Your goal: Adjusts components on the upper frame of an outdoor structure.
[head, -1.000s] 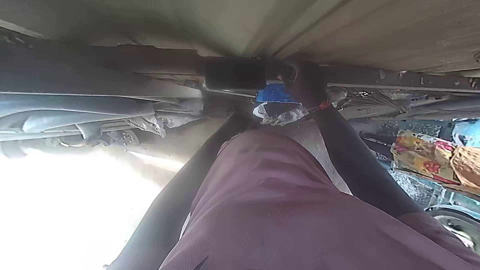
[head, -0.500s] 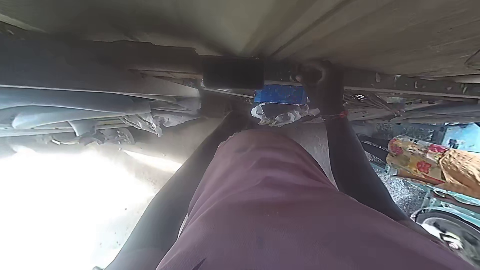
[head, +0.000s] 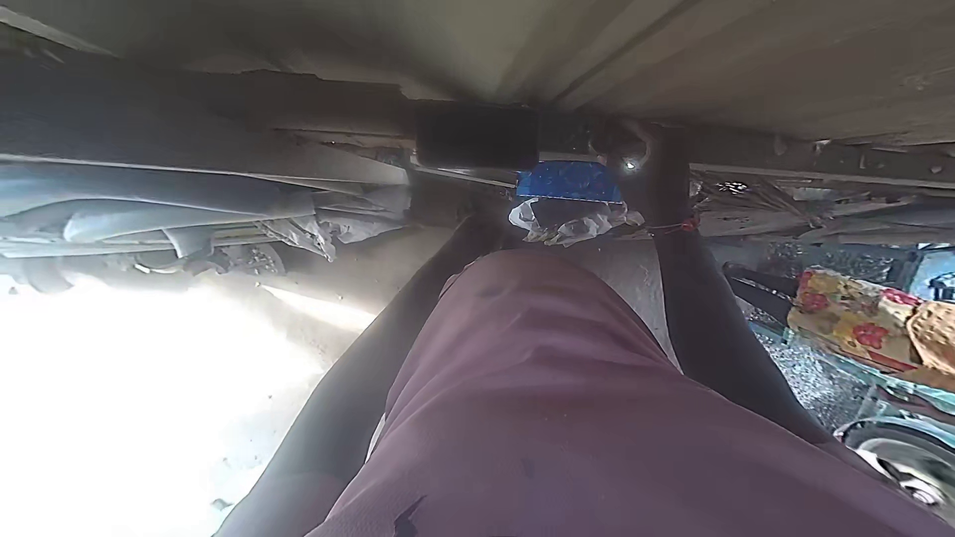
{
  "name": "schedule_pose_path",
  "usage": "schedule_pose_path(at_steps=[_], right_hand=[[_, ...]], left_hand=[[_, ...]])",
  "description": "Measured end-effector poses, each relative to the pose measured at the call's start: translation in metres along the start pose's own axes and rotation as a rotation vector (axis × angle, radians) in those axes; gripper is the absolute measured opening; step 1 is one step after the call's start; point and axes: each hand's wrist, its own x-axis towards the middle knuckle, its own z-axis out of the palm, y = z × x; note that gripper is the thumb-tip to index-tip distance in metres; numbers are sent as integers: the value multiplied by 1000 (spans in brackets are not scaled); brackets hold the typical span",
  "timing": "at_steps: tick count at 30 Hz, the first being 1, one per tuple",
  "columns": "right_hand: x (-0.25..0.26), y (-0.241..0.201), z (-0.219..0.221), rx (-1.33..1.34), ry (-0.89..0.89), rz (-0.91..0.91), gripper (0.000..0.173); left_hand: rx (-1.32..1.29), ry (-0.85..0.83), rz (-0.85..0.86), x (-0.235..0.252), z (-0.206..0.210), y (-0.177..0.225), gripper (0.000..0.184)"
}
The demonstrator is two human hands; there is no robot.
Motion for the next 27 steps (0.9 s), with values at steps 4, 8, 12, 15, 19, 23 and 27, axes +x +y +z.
schedule_pose_path(at_steps=[4,8,12,15,19,23,27], right_hand=[[0,-5,2,8,7,-29,48],[1,-9,3,0,-12,-1,48],[0,-4,0,28,-1,17,51],[-6,12,0,151,78,16,45],[-37,23,14,332,30,-23,32],[-64,16,46,344,-247,-100,39],[-66,7,63,337,-300,-230,41]], left_hand=[[41,-25,29,5,-2,-4,28],[8,-48,46,6,0,-3,31],[24,-34,52,6,0,-4,30],[-21,-20,56,4,-1,-5,15],[-157,-76,60,11,-4,-10,32],[-177,-137,3,9,15,27,26],[15,-233,40,22,26,35,28]])
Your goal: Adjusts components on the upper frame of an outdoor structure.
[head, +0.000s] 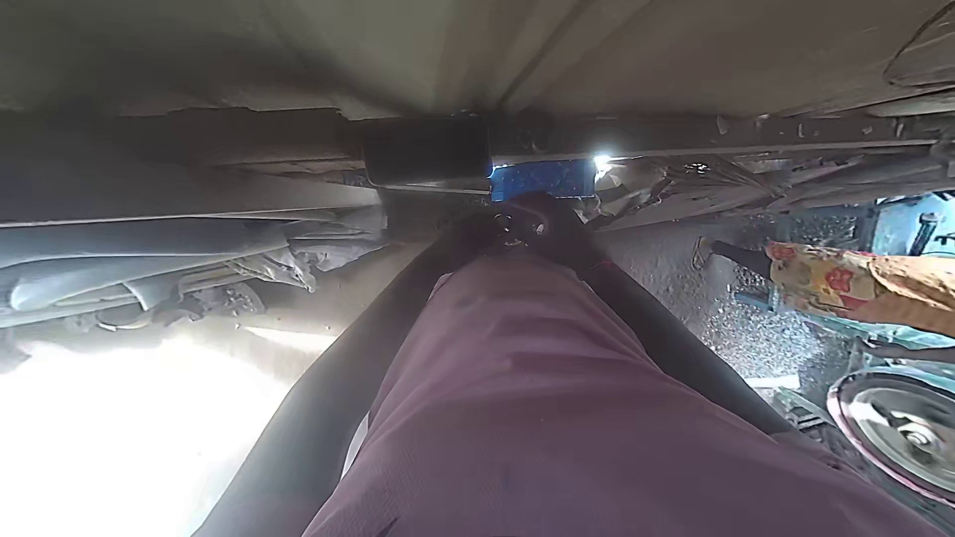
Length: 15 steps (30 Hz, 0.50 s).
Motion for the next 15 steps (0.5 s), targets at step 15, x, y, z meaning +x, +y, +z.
schedule_pose_path(at_steps=[15], right_hand=[[-2,-4,-13,36,74,-142,20]], left_hand=[[-260,-66,29,2,14,17,33]])
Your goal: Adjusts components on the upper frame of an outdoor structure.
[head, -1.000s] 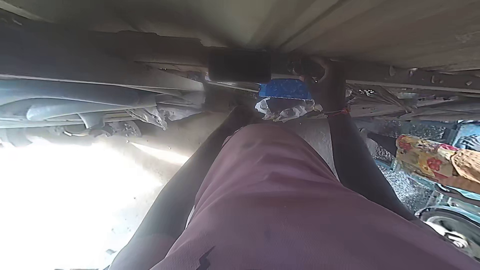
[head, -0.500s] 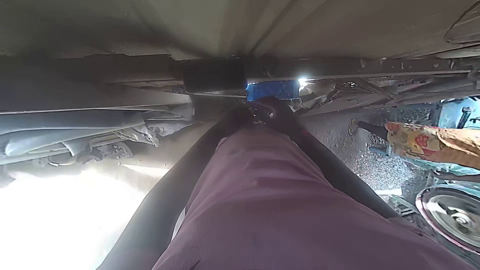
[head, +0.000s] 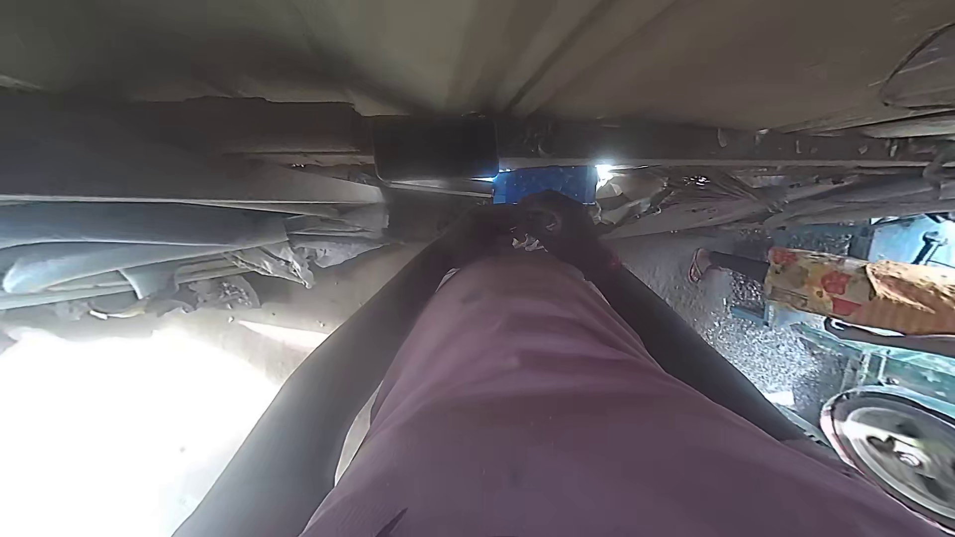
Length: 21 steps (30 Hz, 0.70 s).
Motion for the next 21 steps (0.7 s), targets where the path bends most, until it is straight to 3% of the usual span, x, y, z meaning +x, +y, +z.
schedule_pose_path(at_steps=[12,17,21], right_hand=[[-1,-4,-5,306,43,190,18],[-3,-6,2,537,134,247,15],[-5,-3,10,661,197,236,12]], left_hand=[[40,7,31,1,0,1,31],[-5,-68,82,2,-1,-1,30],[-67,-4,48,0,4,1,32]])
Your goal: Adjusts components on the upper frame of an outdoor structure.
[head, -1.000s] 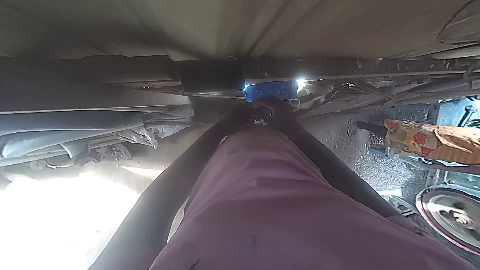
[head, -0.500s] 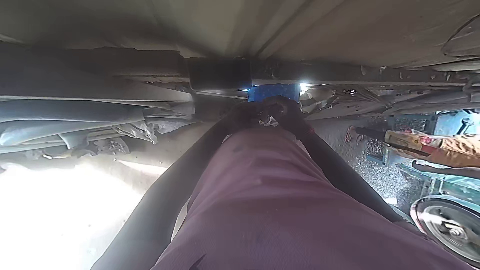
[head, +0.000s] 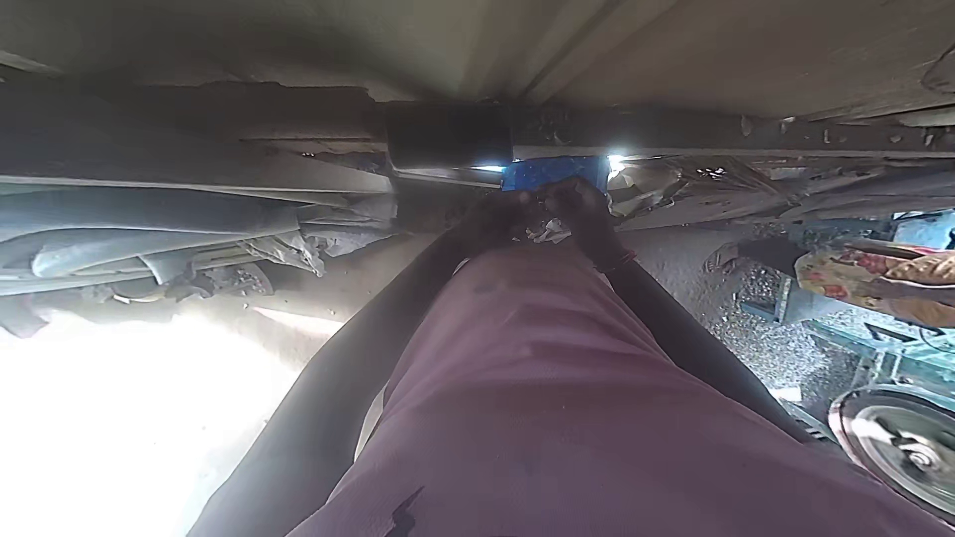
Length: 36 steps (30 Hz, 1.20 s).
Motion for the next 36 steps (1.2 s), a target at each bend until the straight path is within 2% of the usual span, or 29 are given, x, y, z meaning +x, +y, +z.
schedule_pose_path(at_steps=[3,5,8,11,13,15,18,20,22,26,28,30,33,36], right_hand=[[-1,1,1,-21,27,-32,13],[-1,-1,1,-51,11,-55,16],[-1,-5,-2,-187,-54,-123,26],[-2,-10,-3,-280,-167,-130,34],[-2,-13,-2,-322,-205,-63,40],[-3,-11,2,-372,-164,-2,39],[-6,-9,9,-326,-84,79,33],[-6,-9,9,-287,-36,111,33],[-6,-9,5,-294,-39,99,34],[-4,-15,2,-488,-67,9,33],[-5,-19,3,-585,-46,-39,34],[-7,-25,5,-677,-18,-67,35],[-7,-30,4,-753,9,-60,34],[-4,-33,1,-795,4,5,34]], left_hand=[[-25,69,-44,-2,3,1,31],[-60,19,-30,-2,-1,-3,33],[-81,-25,-4,-2,-2,-1,30],[-51,65,0,-1,0,0,24],[34,146,-7,0,1,0,23],[154,181,18,2,3,0,23],[340,164,63,0,8,5,17],[421,145,87,-2,11,9,25],[505,148,110,-3,15,13,32],[766,211,154,-4,26,27,31],[906,235,193,-4,31,32,34],[984,265,213,-3,36,33,31],[1098,304,230,-1,42,35,22],[1263,338,303,1,44,32,26]])
